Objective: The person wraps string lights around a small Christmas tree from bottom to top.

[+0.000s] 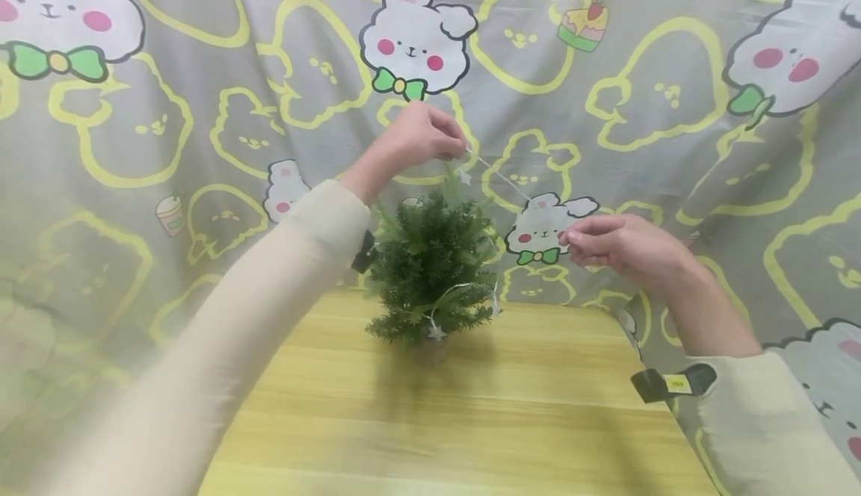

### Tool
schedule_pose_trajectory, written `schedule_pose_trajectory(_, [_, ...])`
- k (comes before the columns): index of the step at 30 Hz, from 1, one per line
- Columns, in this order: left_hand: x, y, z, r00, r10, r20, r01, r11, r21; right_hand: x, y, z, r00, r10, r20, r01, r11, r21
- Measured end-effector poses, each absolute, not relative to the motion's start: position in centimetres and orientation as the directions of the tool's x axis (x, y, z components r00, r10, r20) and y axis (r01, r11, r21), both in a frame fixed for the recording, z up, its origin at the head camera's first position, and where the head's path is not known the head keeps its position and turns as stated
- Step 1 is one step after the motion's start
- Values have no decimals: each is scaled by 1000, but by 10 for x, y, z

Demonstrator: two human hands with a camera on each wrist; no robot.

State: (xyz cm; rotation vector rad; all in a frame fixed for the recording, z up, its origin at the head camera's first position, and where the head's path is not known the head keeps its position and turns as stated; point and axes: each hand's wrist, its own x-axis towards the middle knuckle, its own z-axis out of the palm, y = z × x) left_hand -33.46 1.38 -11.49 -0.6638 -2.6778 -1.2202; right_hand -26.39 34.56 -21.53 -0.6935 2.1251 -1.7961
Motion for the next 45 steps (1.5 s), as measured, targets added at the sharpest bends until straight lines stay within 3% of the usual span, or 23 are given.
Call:
schedule_pose_trajectory(6, [-343, -11, -110, -922, 270, 278, 386, 580, 717, -265, 343, -212, -867, -492, 75, -202, 210, -956])
schedule_pose_trajectory(12, [-351, -33, -114, -949, 192, 251, 314, 480, 819, -264, 334, -208, -897, -441, 31, -160, 259, -953])
schedule_pose_trajectory(20, [-356, -57, -122, -971, 138, 197, 233, 341, 911, -263, 323, -205, -890, -455, 26, -118, 175, -977])
schedule_pose_trajectory(34, [-365, -98, -144, -987, 88, 138, 151, 161, 975, -261, 297, -199, -912, -411, 6, -135, 285, -949])
schedule_pose_trajectory(45, [-361, -124, -161, -984, 166, 64, 92, 166, 982, -258, 281, -196, -871, -489, 42, -134, 154, -979])
